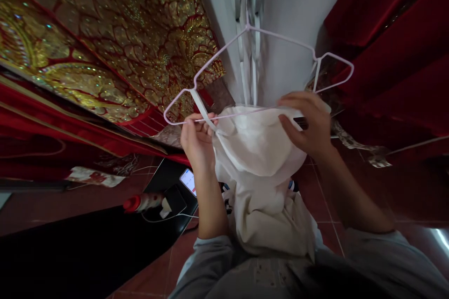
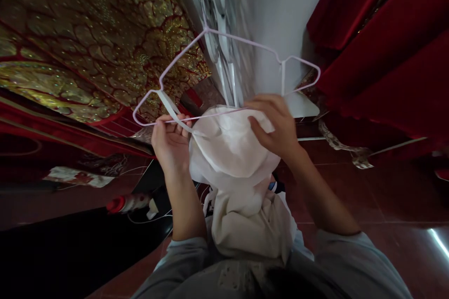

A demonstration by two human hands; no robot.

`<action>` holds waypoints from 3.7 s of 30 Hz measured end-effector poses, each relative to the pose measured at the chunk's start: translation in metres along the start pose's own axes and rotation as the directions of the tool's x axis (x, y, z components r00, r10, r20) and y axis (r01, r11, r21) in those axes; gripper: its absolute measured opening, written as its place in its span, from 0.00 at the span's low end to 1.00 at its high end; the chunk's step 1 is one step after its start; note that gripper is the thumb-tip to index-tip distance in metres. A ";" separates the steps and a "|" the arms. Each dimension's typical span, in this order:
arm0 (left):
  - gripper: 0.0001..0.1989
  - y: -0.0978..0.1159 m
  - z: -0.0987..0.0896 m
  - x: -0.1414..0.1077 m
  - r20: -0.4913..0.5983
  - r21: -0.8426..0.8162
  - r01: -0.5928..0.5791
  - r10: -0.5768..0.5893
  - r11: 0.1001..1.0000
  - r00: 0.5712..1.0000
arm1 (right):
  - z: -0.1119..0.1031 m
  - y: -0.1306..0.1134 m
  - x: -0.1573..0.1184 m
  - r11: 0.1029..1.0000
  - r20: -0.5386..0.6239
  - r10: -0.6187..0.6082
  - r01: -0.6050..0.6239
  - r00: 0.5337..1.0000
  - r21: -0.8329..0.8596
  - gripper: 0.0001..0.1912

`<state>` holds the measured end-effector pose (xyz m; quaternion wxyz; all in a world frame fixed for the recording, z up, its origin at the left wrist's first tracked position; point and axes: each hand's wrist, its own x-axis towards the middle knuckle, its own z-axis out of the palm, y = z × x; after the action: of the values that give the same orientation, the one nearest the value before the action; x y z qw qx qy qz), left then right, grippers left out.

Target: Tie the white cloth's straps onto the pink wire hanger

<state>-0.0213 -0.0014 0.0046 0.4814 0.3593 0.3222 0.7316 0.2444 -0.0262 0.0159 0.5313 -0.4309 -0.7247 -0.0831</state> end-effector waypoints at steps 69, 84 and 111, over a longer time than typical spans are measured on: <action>0.16 0.010 0.028 -0.020 0.063 0.049 -0.063 0.059 0.997 0.996 | -0.011 0.000 0.030 0.993 -0.129 -0.111 0.106 0.985 -0.043 0.12; 0.19 0.074 -0.028 0.038 0.410 0.389 -0.510 0.351 0.768 0.842 | 0.008 -0.016 -0.003 1.000 0.182 -0.024 0.025 0.983 -0.005 0.10; 0.16 0.001 0.021 -0.004 0.049 0.031 -0.260 0.259 0.965 0.965 | -0.024 0.009 0.022 0.965 0.009 0.215 -0.214 0.977 0.154 0.18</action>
<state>-0.0037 -0.0029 0.0158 0.3818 0.4235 0.2751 0.7741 0.2661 -0.0231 0.0412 0.5715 -0.4642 -0.6760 0.0293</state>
